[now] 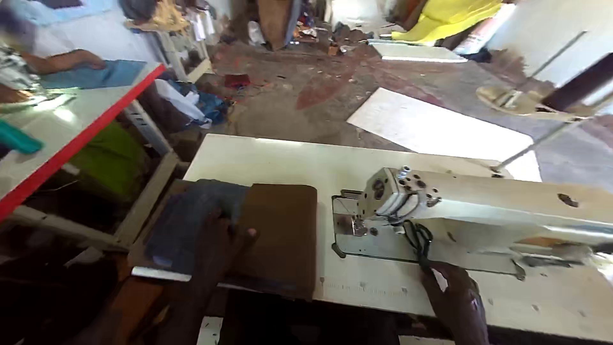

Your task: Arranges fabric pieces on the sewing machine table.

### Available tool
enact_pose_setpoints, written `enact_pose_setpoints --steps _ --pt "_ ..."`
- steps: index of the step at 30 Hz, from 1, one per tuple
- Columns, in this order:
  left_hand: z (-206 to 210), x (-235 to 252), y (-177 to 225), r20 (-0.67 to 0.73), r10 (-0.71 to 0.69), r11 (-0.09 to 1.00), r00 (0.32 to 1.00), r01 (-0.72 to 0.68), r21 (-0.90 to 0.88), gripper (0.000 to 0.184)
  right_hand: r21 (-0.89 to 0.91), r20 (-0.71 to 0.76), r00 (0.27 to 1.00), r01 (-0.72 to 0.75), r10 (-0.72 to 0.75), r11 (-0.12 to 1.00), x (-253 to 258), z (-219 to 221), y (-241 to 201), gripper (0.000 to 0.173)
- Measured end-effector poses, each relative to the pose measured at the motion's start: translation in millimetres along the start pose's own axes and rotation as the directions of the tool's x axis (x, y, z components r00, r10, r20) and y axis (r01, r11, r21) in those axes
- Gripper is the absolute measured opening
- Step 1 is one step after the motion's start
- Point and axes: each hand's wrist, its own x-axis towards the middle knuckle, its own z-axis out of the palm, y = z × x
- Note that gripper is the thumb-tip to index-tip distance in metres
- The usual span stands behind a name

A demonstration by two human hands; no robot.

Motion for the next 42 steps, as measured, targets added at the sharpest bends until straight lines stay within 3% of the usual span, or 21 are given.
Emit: enact_pose_setpoints --steps 3,5,6,8,9,10,12,13,14,15,16,17,19,25,28,31,35,39,42 --pt "-2.7 -11.6 18.6 0.067 -0.02 0.987 0.998 0.031 -0.16 0.055 0.342 0.057 0.995 0.054 -0.078 0.938 -5.6 25.8 -79.2 0.04" --pt "-16.9 -27.7 52.6 0.157 -0.011 0.917 0.988 0.072 -0.393 0.044 0.662 0.191 0.962 0.02 -0.194 0.749 -16.1 51.8 -134.4 0.055" --pt "-23.2 -38.7 73.9 0.206 0.059 0.839 0.977 0.063 -0.54 0.04 0.764 0.23 0.934 0.001 -0.274 0.645 -20.0 63.0 -155.9 0.073" --pt "-31.3 -62.1 120.5 0.217 0.365 0.611 0.905 -0.056 -0.79 0.037 0.862 0.242 0.91 -0.042 -0.338 0.505 -25.5 68.8 -190.1 0.1" --pt "-34.7 -70.4 139.0 0.204 0.528 0.5 0.824 -0.108 -0.859 0.045 0.883 0.228 0.929 -0.072 -0.29 0.463 -27.9 63.6 -202.6 0.095" --pt "-36.2 -75.3 151.1 0.187 0.616 0.431 0.765 -0.129 -0.893 0.056 0.899 0.212 0.951 -0.099 -0.226 0.426 -28.1 55.9 -210.6 0.079" --pt "-27.0 -69.4 147.5 0.125 0.623 0.351 0.772 -0.133 -0.927 0.074 0.897 0.175 0.972 -0.091 -0.158 0.433 -19.3 40.4 -209.4 0.047" --pt "-12.8 -61.1 134.9 0.072 0.572 0.361 0.817 -0.172 -0.917 0.075 0.88 0.137 0.985 -0.072 -0.106 0.47 -16.4 34.8 -204.1 0.034" --pt "3.7 -51.6 117.7 0.012 0.499 0.465 0.866 -0.256 -0.848 0.067 0.864 0.104 0.994 -0.068 -0.044 0.499 -15.9 30.4 -197.5 0.028" --pt "18.0 -41.9 99.0 -0.029 0.44 0.655 0.898 -0.343 -0.673 0.054 0.862 0.082 0.997 -0.077 0.01 0.5 -16.4 26.2 -189.3 0.027" --pt "33.3 -31.3 79.6 -0.06 0.411 0.814 0.909 -0.396 -0.425 0.054 0.868 0.075 0.996 -0.093 0.057 0.487 -17.5 21.8 -180.7 0.027" --pt "48.5 -21.6 60.0 -0.055 0.397 0.893 0.916 -0.4 -0.205 0.065 0.877 0.079 0.992 -0.115 0.097 0.467 -19.8 17.6 -171.4 0.029" --pt "67.7 -9.3 29.7 -0.055 0.392 0.92 0.918 -0.391 0.031 0.079 0.9 0.111 0.983 -0.163 0.149 0.404 -28.3 12.0 -152.4 0.027" --pt "52.4 11.6 -1.5 -0.001 0.469 0.883 0.883 -0.469 0.018 0.08 0.898 0.283 0.905 -0.366 0.318 0.244 -63.6 27.7 -102.6 0.037" --pt "49.0 13.1 -3.4 0.007 0.463 0.886 0.886 -0.463 0.033 0.079 0.849 0.281 0.837 -0.445 0.469 0.285 -70.8 25.9 -81.9 0.037" --pt "52.4 14.1 -8.8 0.009 0.464 0.885 0.886 -0.464 0.041 0.081 0.797 0.283 0.825 -0.486 0.489 0.359 -69.8 15.5 -73.1 0.05" --pt "47.9 14.7 -6.9 -0.001 0.463 0.886 0.886 -0.463 0.028 0.083 0.653 0.263 0.885 -0.456 0.383 0.605 -59.7 15.9 -71.3 0.065" --pt "44.1 14.8 -8.7 0.025 0.455 0.89 0.89 -0.456 0.027 0.085 0.41 0.198 0.941 -0.335 0.276 0.849 -57.3 26.5 -65.9 0.054" --pt "31.3 12.5 -7.7 0.072 0.445 0.896 0.893 -0.441 -0.056 0.079 0.245 0.053 0.987 -0.16 0.151 0.956 -63.2 23.3 -68.2 0.043"
